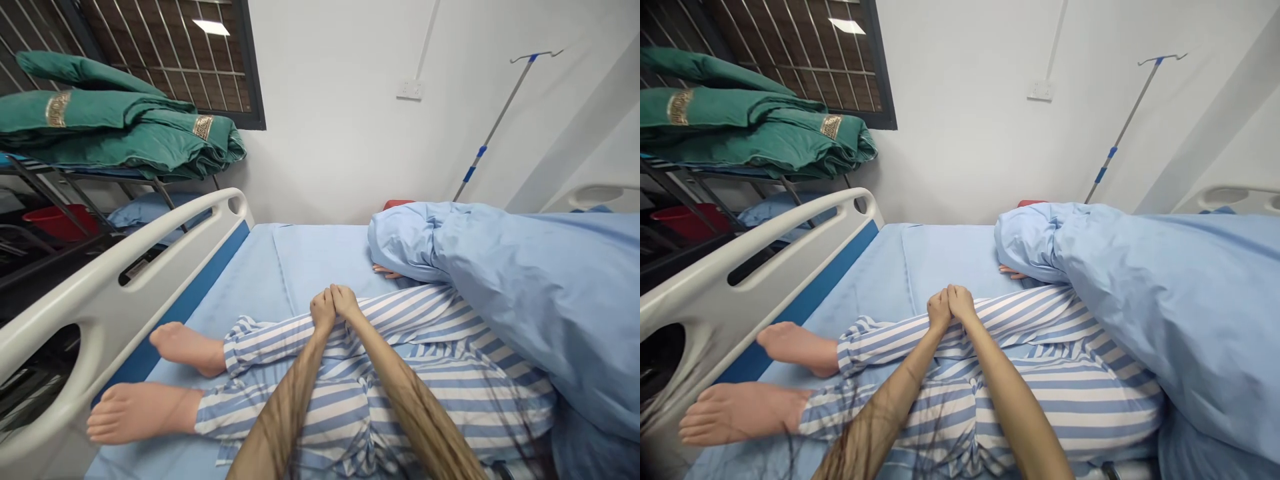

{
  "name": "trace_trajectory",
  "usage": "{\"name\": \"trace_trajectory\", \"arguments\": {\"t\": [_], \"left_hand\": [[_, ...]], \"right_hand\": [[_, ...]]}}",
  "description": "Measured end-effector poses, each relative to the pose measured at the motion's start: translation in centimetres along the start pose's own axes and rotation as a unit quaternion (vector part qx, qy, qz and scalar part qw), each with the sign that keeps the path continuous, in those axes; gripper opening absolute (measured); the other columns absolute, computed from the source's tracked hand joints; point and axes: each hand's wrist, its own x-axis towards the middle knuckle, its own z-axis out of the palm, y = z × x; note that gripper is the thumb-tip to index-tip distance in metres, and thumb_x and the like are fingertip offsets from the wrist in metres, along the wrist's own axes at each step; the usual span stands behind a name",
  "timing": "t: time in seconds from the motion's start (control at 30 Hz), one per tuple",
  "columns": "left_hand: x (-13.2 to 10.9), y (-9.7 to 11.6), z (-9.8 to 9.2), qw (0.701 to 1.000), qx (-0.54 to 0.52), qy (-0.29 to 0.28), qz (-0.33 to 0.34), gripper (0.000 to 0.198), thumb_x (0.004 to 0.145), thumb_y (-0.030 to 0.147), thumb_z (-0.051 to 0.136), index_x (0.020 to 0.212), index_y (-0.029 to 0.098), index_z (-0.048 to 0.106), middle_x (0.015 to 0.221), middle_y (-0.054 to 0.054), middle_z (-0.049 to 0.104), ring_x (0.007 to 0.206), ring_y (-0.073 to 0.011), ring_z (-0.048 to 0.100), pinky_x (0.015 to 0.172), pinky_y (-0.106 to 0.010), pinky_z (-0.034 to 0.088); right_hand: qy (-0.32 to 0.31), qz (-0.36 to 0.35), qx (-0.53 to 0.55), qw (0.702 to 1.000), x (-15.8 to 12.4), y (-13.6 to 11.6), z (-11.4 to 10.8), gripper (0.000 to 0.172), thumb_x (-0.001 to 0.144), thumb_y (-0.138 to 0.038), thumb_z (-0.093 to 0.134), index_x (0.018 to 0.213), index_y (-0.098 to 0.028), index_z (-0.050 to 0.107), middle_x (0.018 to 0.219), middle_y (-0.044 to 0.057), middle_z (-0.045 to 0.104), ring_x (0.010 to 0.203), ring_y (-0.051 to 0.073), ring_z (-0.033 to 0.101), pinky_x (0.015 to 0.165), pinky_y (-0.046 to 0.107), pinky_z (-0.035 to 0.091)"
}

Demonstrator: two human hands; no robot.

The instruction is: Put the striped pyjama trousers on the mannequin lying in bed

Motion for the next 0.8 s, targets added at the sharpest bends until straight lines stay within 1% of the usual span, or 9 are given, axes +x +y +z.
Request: {"name": "trace_trajectory", "arguments": {"t": [0.1,0.2,0.27,0.37,0.53,0.6,0.7,0.77,0.8], "left_hand": [[0.1,-0.6,0.3,1.0,0.013,-0.012,0.01,0.045,0.09,0.035,0.038,0.047,0.021,0.041,0.047,0.002,0.042,0.053,-0.0118,0.036,0.058,-0.028,0.023],[0.0,-1.0,0.4,1.0,0.02,-0.011,0.006,0.045,0.089,0.034,0.039,0.047,0.021,0.038,0.048,0.002,0.042,0.053,-0.0114,0.036,0.058,-0.028,0.023],[-0.2,-0.9,0.4,1.0,0.027,-0.012,0.005,0.044,0.089,0.034,0.039,0.046,0.021,0.037,0.048,0.003,0.041,0.053,-0.0112,0.036,0.058,-0.028,0.022],[-0.1,0.1,0.8,1.0,0.025,0.003,0.007,0.043,0.088,0.03,0.041,0.046,0.021,0.036,0.047,0.003,0.039,0.053,-0.0108,0.035,0.057,-0.027,0.022],[0.2,2.4,2.9,0.999,-0.015,0.041,-0.019,0.046,0.093,0.028,0.034,0.047,0.022,0.032,0.047,0.003,0.038,0.051,-0.0106,0.037,0.054,-0.025,0.029],[-0.1,2.6,3.8,0.999,0.002,0.036,-0.026,0.047,0.095,0.028,0.033,0.049,0.022,0.038,0.049,0.002,0.044,0.052,-0.0111,0.042,0.056,-0.025,0.032],[-1.0,2.3,4.4,0.996,0.088,-0.007,-0.023,0.041,0.097,0.028,0.038,0.061,0.02,0.057,0.062,-0.002,0.061,0.061,-0.0131,0.054,0.061,-0.025,0.034],[-1.4,2.0,4.4,0.989,0.146,-0.035,-0.013,0.039,0.098,0.03,0.037,0.073,0.02,0.066,0.074,-0.005,0.069,0.069,-0.0144,0.06,0.064,-0.025,0.035],[-1.5,1.9,4.4,0.985,0.166,-0.042,-0.011,0.041,0.099,0.031,0.035,0.077,0.02,0.068,0.079,-0.006,0.072,0.073,-0.015,0.062,0.066,-0.025,0.036]], "right_hand": [[-0.043,-0.043,-0.043,0.997,-0.3,1.5,-0.8,0.038,0.094,-0.027,0.049,0.057,-0.021,0.054,0.054,0.002,0.057,0.054,0.014,0.042,0.059,0.031,0.022],[-0.041,-0.036,-0.06,0.997,-1.1,3.0,-1.0,0.04,0.097,-0.029,0.041,0.059,-0.022,0.052,0.055,0.003,0.057,0.055,0.015,0.045,0.059,0.031,0.022],[-0.031,-0.014,-0.041,0.999,-1.3,3.5,-0.8,0.043,0.097,-0.033,0.037,0.058,-0.022,0.049,0.055,0.002,0.056,0.055,0.015,0.046,0.059,0.03,0.023],[-0.02,0.0,0.003,1.0,-1.2,3.8,-0.6,0.044,0.096,-0.039,0.034,0.056,-0.023,0.046,0.053,0.0,0.054,0.055,0.015,0.046,0.058,0.028,0.025],[0.009,0.017,0.121,0.992,-0.4,4.1,-0.8,0.045,0.091,-0.047,0.032,0.054,-0.023,0.041,0.051,-0.002,0.048,0.054,0.015,0.043,0.057,0.027,0.028],[0.017,0.033,0.174,0.984,-0.2,4.3,-0.9,0.045,0.09,-0.049,0.034,0.054,-0.023,0.04,0.05,-0.003,0.045,0.054,0.014,0.042,0.056,0.027,0.03],[0.034,0.072,0.233,0.969,-0.2,4.6,-0.8,0.043,0.088,-0.051,0.037,0.055,-0.023,0.037,0.05,-0.004,0.042,0.053,0.013,0.039,0.053,0.026,0.032],[0.03,0.09,0.227,0.969,0.0,4.6,-0.7,0.043,0.089,-0.051,0.036,0.056,-0.023,0.036,0.051,-0.004,0.043,0.053,0.013,0.04,0.053,0.026,0.033],[0.014,0.094,0.207,0.974,0.3,4.6,-0.8,0.043,0.09,-0.049,0.033,0.056,-0.023,0.037,0.051,-0.004,0.044,0.054,0.013,0.041,0.053,0.025,0.033]]}}
